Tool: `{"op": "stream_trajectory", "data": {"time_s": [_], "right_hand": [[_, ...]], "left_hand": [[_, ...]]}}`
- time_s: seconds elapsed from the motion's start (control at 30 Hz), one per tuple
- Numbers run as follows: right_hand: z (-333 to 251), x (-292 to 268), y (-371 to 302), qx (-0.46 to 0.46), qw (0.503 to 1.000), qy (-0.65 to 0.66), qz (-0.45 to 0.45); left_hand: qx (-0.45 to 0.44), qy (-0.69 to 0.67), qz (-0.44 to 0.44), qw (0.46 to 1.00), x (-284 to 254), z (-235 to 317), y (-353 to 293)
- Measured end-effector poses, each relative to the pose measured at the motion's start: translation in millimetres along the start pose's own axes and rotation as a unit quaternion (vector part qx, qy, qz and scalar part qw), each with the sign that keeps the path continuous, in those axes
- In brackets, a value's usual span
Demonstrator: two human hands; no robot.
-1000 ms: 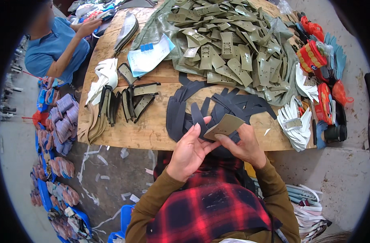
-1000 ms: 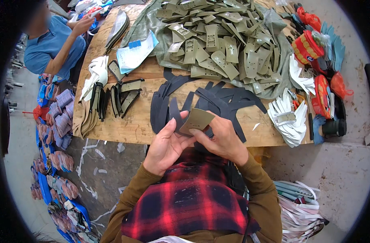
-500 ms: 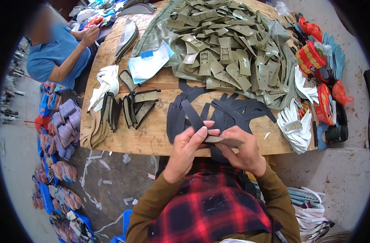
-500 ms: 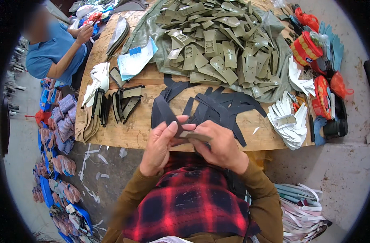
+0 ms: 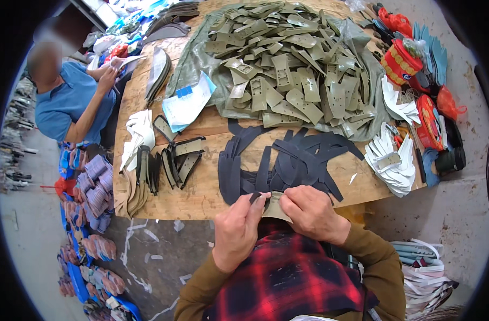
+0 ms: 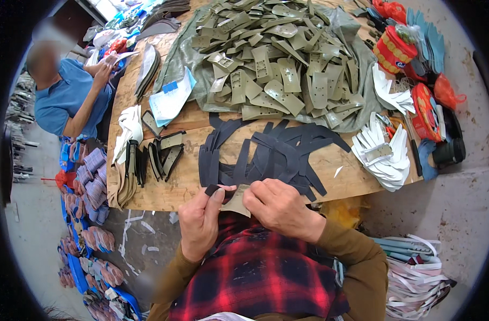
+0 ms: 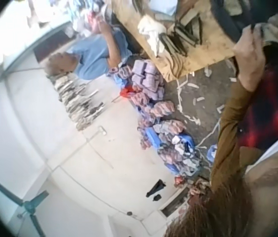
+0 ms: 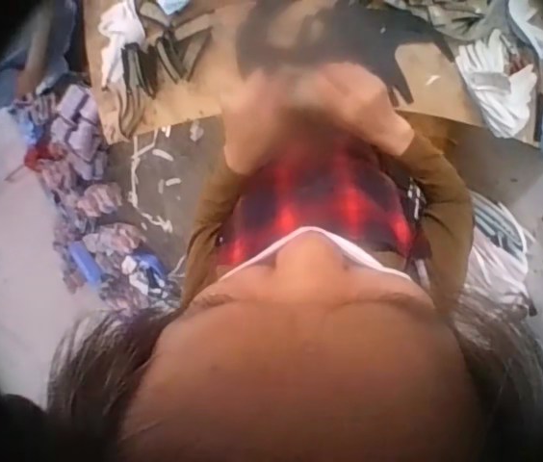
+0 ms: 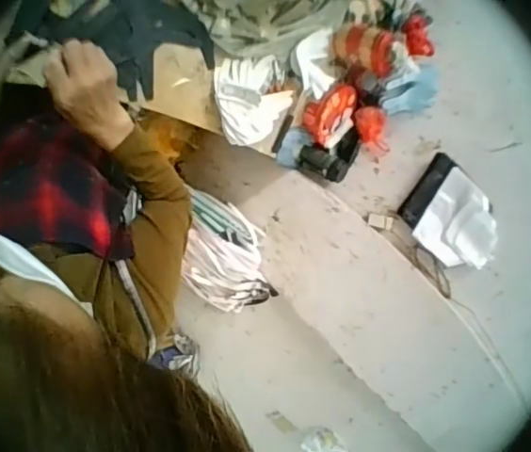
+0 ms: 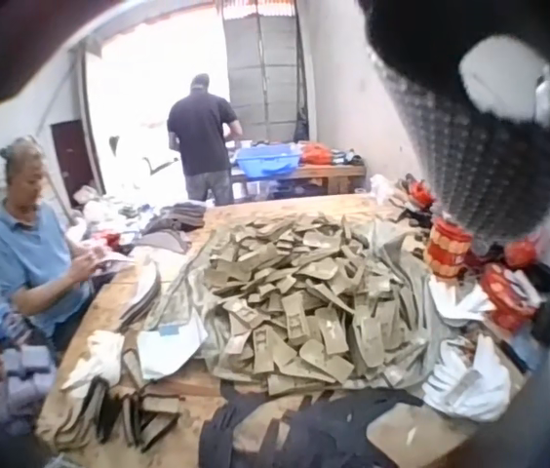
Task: The person assembles shoe components by hand, fitting a black rubber strip into a beige sole piece. The person repeatedly picks up a sole, inserts the strip, and places the finished unit on the table. Another person works in the background.
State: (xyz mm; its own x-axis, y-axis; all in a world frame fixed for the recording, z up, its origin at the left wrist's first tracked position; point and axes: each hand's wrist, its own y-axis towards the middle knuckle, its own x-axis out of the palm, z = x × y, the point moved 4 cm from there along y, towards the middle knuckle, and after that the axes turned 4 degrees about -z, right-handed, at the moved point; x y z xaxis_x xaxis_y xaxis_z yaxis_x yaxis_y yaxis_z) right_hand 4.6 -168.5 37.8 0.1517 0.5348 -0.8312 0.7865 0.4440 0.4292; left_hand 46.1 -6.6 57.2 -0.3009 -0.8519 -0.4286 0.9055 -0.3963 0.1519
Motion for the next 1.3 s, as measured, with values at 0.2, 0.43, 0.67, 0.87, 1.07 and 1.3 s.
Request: {"op": "stream_trajectory", "data": {"time_s": [0.2,0.43,0.67,0.87,1.07,1.3], "right_hand": [[1,5,-1,0.008,1.0,0.006,0.016],[0,11,1,0.035,0.999,0.009,0.011],[-1,16,5,0.046,0.999,-0.002,0.003],[0,-4,19,0.106,0.977,0.185,-0.016],[-9,-9,33,0.183,0.91,0.371,-0.016],[-8,16,20,0.18,0.916,0.356,-0.036]], "left_hand": [[-0.053,0.016,-0.018,0.998,-4,9,-9],[-0.03,-0.003,-0.002,1.0,-3,5,-11],[-0.077,-0.037,-0.026,0.996,-3,1,-11],[-0.16,-0.488,-0.057,0.856,4,-18,-4],[-0.125,-0.527,-0.05,0.839,16,-41,-1],[-0.093,-0.336,-0.035,0.937,6,-39,6]]}}
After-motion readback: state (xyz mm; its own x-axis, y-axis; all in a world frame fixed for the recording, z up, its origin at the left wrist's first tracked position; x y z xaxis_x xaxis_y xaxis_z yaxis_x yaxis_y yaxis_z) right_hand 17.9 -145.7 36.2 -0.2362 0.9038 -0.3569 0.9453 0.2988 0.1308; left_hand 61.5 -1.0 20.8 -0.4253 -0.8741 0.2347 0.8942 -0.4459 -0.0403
